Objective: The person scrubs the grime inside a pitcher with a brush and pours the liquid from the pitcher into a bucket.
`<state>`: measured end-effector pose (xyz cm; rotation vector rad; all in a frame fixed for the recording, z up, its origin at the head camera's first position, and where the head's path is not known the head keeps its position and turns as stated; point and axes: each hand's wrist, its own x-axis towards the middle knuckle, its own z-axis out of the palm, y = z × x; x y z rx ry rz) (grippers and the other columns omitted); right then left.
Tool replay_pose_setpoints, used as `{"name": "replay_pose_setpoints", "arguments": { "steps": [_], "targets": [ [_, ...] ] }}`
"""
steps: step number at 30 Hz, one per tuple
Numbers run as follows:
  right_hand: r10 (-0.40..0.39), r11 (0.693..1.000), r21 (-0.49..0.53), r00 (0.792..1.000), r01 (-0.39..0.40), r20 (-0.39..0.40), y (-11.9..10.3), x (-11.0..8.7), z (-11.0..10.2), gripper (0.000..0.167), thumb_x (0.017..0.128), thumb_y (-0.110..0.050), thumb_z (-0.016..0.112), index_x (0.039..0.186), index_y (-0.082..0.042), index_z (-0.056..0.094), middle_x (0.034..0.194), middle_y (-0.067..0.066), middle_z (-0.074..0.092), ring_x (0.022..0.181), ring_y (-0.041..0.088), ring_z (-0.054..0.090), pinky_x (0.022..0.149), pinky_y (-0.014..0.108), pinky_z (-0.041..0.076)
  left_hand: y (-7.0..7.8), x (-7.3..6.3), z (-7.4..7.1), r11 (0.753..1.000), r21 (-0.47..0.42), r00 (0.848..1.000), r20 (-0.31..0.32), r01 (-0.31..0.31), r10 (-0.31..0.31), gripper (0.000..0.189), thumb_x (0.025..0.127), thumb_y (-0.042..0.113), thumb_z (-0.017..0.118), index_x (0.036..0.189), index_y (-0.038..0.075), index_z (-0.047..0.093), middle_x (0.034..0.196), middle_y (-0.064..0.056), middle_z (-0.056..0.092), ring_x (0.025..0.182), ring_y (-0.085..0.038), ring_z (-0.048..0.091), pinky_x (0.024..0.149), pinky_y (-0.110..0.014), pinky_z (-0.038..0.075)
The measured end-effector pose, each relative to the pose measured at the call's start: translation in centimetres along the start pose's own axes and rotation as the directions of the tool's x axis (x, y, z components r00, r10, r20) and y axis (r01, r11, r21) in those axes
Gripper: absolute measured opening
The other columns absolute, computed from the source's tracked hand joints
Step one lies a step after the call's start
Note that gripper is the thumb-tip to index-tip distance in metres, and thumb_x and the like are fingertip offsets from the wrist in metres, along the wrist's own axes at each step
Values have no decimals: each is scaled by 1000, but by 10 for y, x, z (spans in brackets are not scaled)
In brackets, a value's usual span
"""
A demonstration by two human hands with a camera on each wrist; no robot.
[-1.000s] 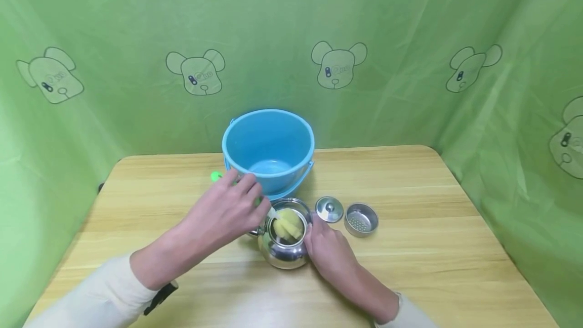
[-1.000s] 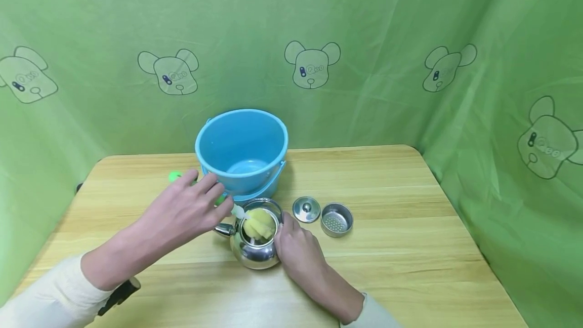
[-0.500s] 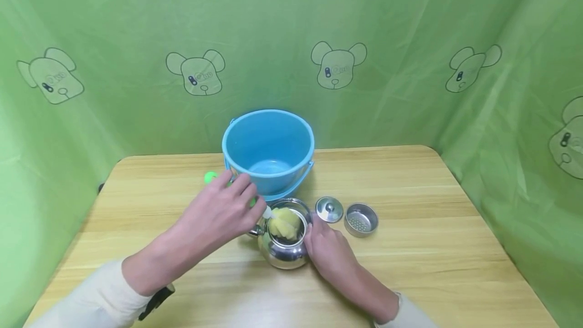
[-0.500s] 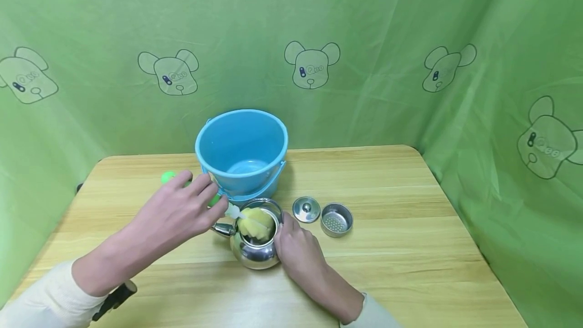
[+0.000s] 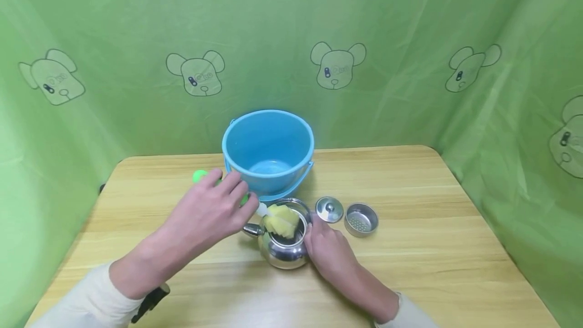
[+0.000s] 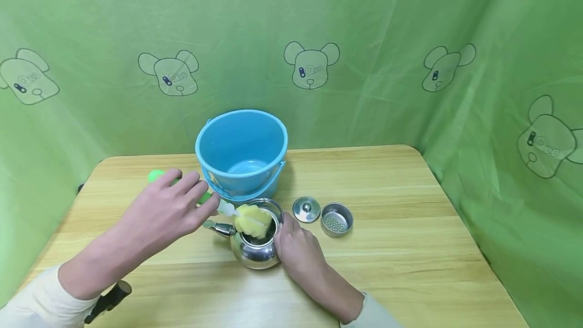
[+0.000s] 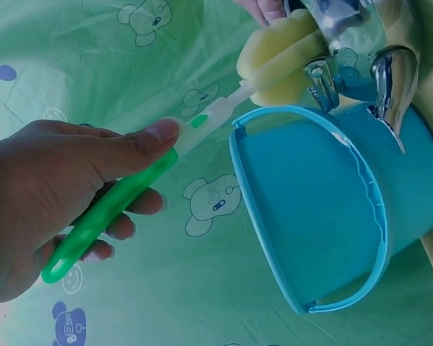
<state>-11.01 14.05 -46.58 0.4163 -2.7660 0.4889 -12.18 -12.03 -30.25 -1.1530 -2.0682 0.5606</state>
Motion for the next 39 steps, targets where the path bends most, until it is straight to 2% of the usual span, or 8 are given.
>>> {"name": "replay_pose_setpoints", "arguments": {
  "steps": [9,13,17,19,22,26,34,39],
  "targets": [
    [3,1000,1,1000,-3,-1,-1,1,-1,35,101,-12,56,126,13,58,99,24,73,64,33,69,56,39,60,-4,-6,-2,999,-26,1000,-10,21,-22,19,86,5,79,86,13,62,77,-3,58,75,-21,48,64,-29,39],
    [10,1000,3,1000,-10,6,0,1,-1,36,102,-13,56,127,13,58,102,25,74,67,35,71,59,40,61,-5,-8,-1,999,-34,999,-26,36,-37,21,85,2,78,83,13,60,76,-4,56,74,-21,46,64,-30,39],
    [16,1000,6,1000,-16,16,0,1,-1,36,103,-13,55,127,13,58,105,26,74,71,37,72,61,41,62,-7,-11,-1,997,-60,997,-54,50,-54,21,87,10,80,82,12,59,75,-4,57,73,-22,47,63,-30,39],
    [13,1000,6,1000,-13,15,0,1,-1,36,103,-13,55,127,13,58,105,26,74,71,37,72,62,41,62,-8,-13,-1,995,-78,996,-70,56,-61,21,91,18,77,82,12,60,74,-4,58,72,-22,48,63,-31,40],
    [7,1000,2,1000,-7,11,0,1,-1,35,102,-13,55,126,13,58,105,26,74,71,37,72,61,41,62,-10,-15,-1,993,-98,994,-85,60,-69,22,97,28,65,82,11,61,74,-5,59,72,-23,51,64,-31,42],
    [1,1000,-1,1000,0,4,0,0,0,35,102,-12,55,125,13,59,104,26,74,71,36,72,61,41,62,-12,-17,0,990,-121,991,-104,67,-80,28,99,31,54,82,10,60,72,-5,58,71,-23,51,63,-32,43],
    [0,1000,3,1000,0,2,0,0,0,33,102,-12,55,124,12,59,103,25,74,71,36,72,62,42,62,-15,-22,0,984,-155,983,-150,85,-109,28,96,32,56,81,8,58,68,-5,52,65,-22,43,60,-32,39],
    [3,1000,1,1000,-3,4,0,1,0,33,102,-12,55,124,12,59,101,24,73,70,36,71,61,42,62,-18,-24,1,982,-159,975,-182,99,-128,30,97,33,54,80,8,58,67,-6,52,64,-22,41,59,-33,39]
  ]
}}
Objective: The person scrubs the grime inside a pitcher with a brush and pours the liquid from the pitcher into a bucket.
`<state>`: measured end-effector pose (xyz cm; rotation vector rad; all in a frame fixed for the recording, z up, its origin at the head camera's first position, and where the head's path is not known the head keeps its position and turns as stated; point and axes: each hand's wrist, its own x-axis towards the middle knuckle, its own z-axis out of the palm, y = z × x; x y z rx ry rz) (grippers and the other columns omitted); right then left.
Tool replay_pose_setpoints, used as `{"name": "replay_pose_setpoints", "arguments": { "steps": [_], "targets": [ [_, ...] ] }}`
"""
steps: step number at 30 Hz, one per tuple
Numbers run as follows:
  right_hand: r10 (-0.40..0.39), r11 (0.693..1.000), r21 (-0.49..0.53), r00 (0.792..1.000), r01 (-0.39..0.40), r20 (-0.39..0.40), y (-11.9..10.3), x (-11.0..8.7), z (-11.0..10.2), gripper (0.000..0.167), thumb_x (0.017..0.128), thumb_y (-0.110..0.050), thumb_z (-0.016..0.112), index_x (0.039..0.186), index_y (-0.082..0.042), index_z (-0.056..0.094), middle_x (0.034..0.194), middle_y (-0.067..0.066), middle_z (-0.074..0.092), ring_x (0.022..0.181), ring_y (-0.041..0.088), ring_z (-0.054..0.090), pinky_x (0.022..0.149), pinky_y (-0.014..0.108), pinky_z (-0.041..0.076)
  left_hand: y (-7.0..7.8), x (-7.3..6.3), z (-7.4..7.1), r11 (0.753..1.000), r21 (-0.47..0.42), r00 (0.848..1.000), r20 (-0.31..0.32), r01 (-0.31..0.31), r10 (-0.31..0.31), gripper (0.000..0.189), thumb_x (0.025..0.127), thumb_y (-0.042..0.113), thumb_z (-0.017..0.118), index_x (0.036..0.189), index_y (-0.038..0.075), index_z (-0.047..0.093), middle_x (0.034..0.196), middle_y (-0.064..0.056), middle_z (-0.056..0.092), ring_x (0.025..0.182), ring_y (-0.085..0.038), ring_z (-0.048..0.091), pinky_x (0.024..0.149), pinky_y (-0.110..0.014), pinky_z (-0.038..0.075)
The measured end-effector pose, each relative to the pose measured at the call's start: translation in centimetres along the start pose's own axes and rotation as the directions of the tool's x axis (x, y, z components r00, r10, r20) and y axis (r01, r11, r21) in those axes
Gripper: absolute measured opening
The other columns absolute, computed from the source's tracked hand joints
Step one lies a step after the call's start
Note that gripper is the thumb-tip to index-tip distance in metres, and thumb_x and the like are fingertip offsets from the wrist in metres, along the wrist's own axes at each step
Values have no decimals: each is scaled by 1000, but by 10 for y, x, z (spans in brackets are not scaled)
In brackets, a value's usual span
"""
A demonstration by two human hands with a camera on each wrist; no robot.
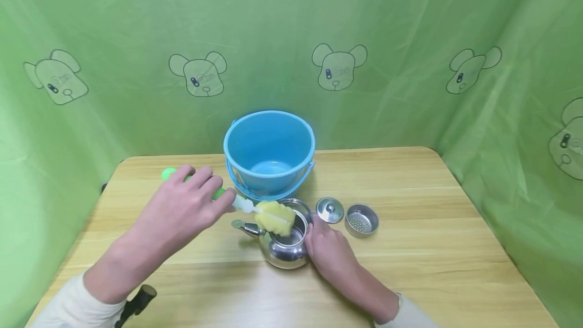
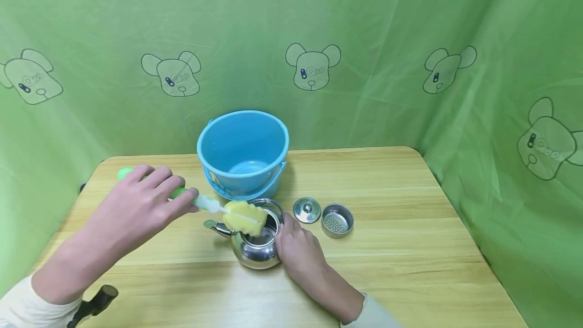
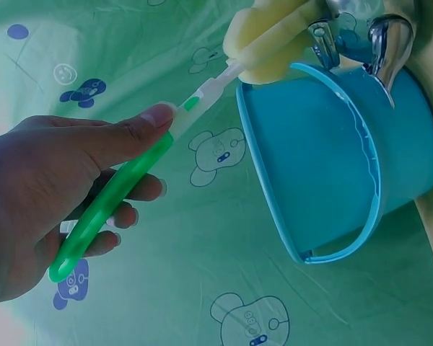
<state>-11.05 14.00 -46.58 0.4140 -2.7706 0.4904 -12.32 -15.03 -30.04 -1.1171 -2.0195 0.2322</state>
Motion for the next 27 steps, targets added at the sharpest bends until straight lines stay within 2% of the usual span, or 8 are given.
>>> {"name": "replay_pose_setpoints", "arguments": {
  "steps": [8,12,15,21,27],
  "targets": [
    [3,1000,0,1000,-3,-1,0,0,0,32,102,-12,55,123,11,59,98,23,73,68,35,70,60,41,61,-4,-4,-1,1000,-11,1000,-22,20,-20,33,99,34,53,79,8,56,66,-5,52,63,-22,41,57,-32,36],
    [10,1000,2,1000,-10,4,0,0,1,34,102,-13,55,125,12,59,104,25,74,72,37,72,63,43,62,-6,-5,-3,999,-18,999,-37,30,-30,41,108,34,42,80,8,57,65,-5,54,61,-21,41,55,-31,34],
    [22,1000,5,1000,-22,13,0,0,1,35,103,-14,54,126,12,59,108,26,74,74,38,73,65,44,63,-8,-6,-5,999,-20,999,-35,34,-35,47,112,35,35,82,8,61,67,-5,57,62,-21,44,55,-31,35],
    [24,1000,18,1000,-24,19,1,0,2,37,103,-14,53,128,12,58,114,27,74,81,40,74,71,46,63,-11,-7,-9,999,-18,999,-17,42,-42,44,110,36,37,87,8,63,71,-7,60,65,-24,49,56,-33,37],
    [11,1000,5,1000,-11,3,1,0,2,35,103,-14,54,126,11,59,110,26,74,77,39,73,68,45,63,-14,-7,-11,998,-13,998,-19,54,-54,47,112,35,33,87,8,63,71,-7,60,65,-25,52,57,-36,40]
  ]
}}
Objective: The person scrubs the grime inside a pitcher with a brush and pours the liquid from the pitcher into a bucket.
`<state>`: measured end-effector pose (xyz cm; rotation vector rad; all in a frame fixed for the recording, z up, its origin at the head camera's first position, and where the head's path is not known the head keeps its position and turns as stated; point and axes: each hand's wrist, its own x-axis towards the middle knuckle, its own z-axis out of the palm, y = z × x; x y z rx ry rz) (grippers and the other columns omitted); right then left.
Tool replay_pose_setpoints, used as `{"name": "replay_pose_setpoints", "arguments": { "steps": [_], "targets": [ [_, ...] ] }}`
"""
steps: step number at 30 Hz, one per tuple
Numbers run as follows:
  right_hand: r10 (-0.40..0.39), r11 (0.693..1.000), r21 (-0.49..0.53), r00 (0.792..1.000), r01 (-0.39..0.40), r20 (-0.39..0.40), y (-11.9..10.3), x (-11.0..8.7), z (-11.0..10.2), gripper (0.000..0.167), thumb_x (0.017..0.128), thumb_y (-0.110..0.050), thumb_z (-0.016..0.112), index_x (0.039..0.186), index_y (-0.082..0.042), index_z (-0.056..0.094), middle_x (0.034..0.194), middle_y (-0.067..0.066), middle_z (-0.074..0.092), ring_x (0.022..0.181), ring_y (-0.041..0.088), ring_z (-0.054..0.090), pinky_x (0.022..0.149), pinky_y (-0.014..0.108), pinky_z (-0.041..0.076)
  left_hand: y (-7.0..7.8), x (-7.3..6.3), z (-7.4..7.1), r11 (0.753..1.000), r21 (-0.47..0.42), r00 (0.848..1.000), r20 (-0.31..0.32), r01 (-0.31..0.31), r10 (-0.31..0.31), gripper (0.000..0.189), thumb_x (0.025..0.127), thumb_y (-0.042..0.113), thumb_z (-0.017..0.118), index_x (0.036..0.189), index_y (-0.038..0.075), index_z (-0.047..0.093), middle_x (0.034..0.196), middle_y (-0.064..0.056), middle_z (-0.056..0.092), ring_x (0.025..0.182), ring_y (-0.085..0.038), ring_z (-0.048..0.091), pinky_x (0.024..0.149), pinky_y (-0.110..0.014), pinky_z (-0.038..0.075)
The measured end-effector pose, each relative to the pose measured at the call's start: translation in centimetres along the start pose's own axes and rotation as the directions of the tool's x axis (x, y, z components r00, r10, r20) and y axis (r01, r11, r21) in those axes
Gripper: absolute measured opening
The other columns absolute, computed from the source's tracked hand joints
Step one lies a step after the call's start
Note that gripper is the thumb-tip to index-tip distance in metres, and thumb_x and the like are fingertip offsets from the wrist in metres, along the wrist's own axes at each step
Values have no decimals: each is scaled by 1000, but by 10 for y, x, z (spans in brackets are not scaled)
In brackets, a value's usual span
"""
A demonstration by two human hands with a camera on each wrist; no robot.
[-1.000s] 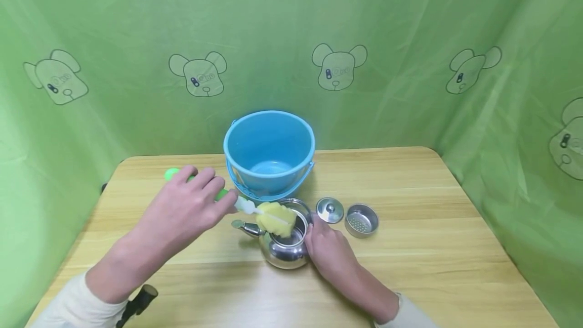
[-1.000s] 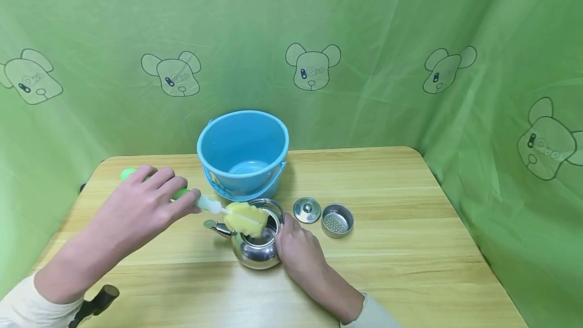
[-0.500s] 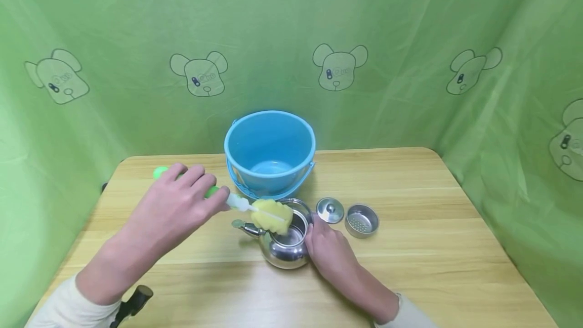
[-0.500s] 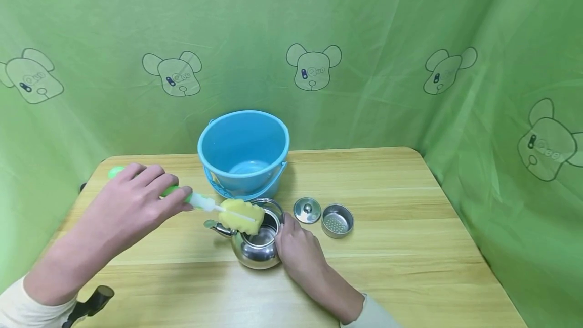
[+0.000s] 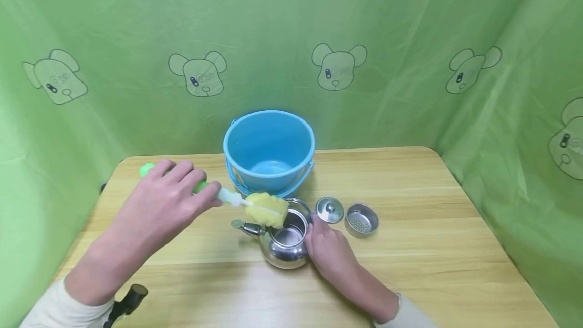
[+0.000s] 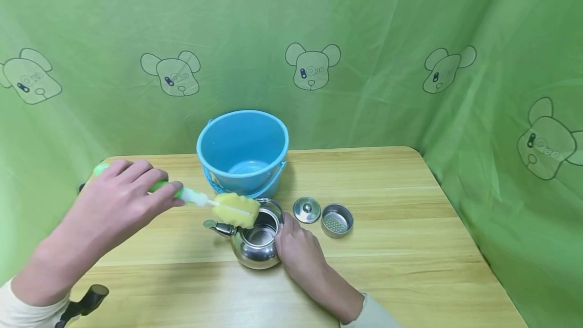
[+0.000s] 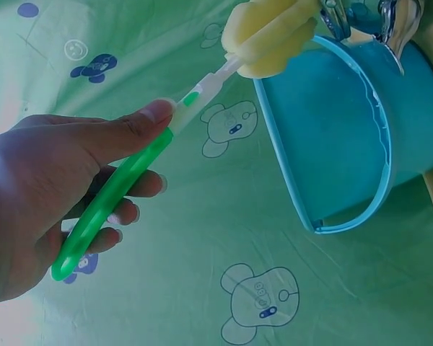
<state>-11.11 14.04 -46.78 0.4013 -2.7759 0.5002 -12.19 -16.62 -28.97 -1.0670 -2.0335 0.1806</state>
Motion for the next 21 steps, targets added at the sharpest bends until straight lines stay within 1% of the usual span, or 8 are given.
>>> {"name": "replay_pose_setpoints", "arguments": {
  "steps": [3,7,15,21],
  "targets": [
    [-1,1000,-7,1000,1,-3,-1,0,0,34,102,-14,54,125,11,59,107,25,74,74,38,73,66,45,63,-1,0,-1,1000,1,1000,-13,4,-4,50,113,35,31,86,8,61,70,-7,60,65,-25,53,56,-37,39],
    [2,1000,-7,1000,-2,-2,-1,0,0,34,102,-14,54,126,11,58,106,25,74,74,38,73,66,45,63,-3,-1,-3,1000,4,1000,-15,11,-11,49,113,36,32,85,9,61,70,-7,59,65,-25,53,56,-36,39],
    [8,1000,-4,1000,-8,5,-1,0,-1,35,102,-13,54,126,12,59,109,26,74,76,38,74,67,44,63,-7,-6,-10,999,25,997,67,38,-39,48,112,38,34,84,9,61,69,-6,57,67,-25,54,61,-34,41],
    [9,1000,1,1000,-9,8,-2,1,-2,35,102,-13,54,126,12,59,110,26,74,78,40,74,68,45,63,-9,-8,-14,999,19,998,33,45,-46,48,112,38,36,82,9,60,69,-6,58,66,-26,54,59,-36,43]
  ]
}}
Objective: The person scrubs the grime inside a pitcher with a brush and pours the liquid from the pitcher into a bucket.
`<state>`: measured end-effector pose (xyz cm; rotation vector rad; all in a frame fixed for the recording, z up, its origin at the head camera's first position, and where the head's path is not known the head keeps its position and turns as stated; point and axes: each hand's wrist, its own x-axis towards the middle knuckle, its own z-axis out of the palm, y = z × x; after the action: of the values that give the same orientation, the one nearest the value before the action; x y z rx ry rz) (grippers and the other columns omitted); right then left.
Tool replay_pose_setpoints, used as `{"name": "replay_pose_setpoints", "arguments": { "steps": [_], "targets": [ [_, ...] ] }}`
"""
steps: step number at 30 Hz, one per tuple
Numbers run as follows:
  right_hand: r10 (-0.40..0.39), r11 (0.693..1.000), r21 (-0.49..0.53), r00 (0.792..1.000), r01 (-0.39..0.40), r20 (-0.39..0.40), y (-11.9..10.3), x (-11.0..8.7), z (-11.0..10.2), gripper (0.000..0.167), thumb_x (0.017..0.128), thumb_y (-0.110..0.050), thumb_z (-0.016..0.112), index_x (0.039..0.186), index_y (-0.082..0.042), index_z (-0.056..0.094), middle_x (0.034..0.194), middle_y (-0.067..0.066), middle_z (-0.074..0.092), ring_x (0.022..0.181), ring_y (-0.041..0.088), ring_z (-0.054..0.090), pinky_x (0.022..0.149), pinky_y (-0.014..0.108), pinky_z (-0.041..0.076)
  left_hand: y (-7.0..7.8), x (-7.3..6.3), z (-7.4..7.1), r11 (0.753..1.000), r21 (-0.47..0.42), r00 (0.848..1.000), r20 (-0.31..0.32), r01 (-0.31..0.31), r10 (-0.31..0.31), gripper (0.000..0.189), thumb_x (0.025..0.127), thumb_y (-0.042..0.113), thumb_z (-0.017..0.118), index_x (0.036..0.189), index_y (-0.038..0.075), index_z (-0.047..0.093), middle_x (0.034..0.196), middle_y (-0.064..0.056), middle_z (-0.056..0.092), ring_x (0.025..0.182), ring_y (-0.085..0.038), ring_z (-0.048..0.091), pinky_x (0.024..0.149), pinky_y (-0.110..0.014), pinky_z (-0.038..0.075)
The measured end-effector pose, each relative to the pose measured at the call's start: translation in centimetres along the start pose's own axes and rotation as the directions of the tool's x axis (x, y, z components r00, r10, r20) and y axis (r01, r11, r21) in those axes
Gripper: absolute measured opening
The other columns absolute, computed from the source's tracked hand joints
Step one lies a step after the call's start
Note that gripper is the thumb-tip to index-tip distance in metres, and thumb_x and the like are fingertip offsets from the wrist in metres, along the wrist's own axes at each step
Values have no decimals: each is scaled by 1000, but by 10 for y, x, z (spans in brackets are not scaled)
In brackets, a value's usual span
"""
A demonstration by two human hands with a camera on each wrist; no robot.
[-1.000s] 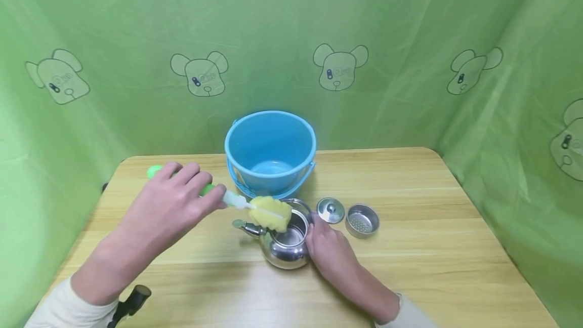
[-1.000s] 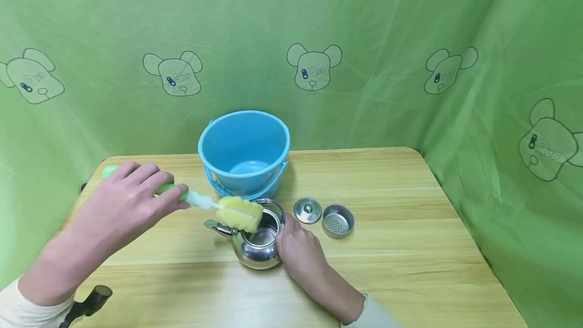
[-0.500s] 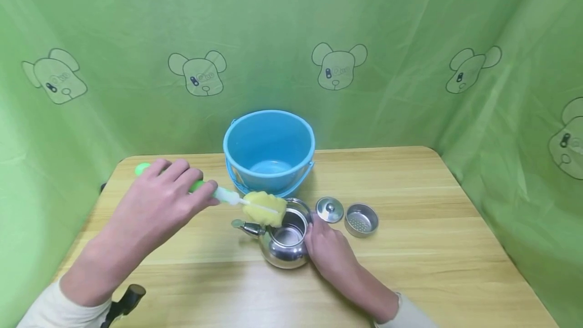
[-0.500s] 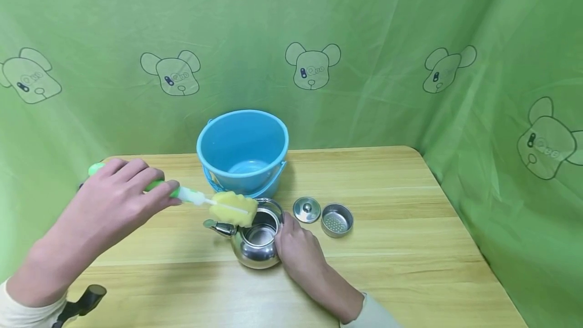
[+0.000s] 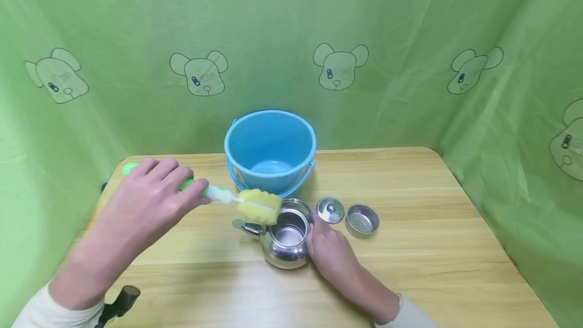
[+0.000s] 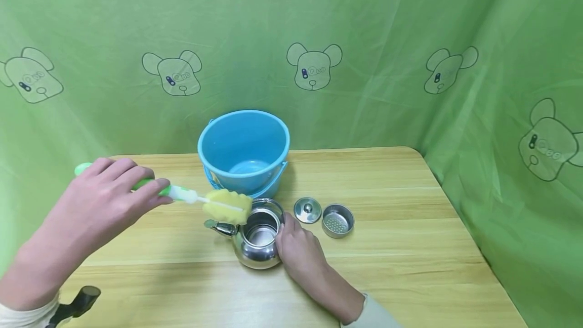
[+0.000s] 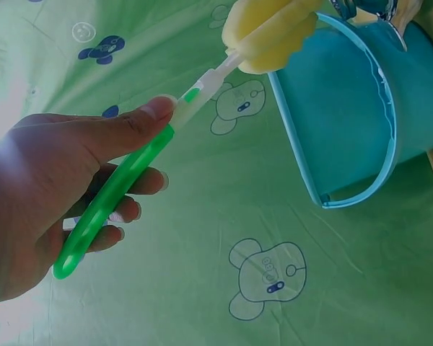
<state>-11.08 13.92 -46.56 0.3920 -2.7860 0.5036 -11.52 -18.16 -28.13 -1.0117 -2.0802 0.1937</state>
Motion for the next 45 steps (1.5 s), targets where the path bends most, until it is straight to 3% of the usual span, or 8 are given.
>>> {"name": "replay_pose_setpoints", "arguments": {
  "steps": [6,12,29,45],
  "targets": [
    [-3,1000,2,1000,3,-7,0,0,0,34,102,-13,54,125,11,59,107,25,74,75,39,74,66,45,63,-3,-3,-4,1000,-7,999,-26,21,-21,46,111,38,39,85,8,63,71,-8,62,68,-29,59,59,-42,50],
    [-4,1000,1,1000,4,-8,0,0,1,34,102,-13,54,125,11,59,107,25,74,75,39,73,66,45,63,-8,-11,-5,998,-25,999,-9,52,-52,48,111,39,38,90,7,68,75,-9,66,73,-31,63,66,-46,54],
    [-4,1000,1,1000,4,-13,1,0,0,34,102,-13,54,125,11,60,107,25,75,76,38,74,67,44,63,-20,-37,0,985,-50,987,-3,162,-163,56,110,47,39,94,8,75,80,-9,74,75,-30,64,62,-44,52],
    [21,999,23,1000,-22,20,-1,0,-2,36,103,-14,53,128,12,59,111,26,74,81,39,74,70,45,63,-32,-71,27,957,-136,966,5,257,-259,66,108,57,37,92,6,76,79,-9,75,74,-29,62,60,-42,44]
  ]
}}
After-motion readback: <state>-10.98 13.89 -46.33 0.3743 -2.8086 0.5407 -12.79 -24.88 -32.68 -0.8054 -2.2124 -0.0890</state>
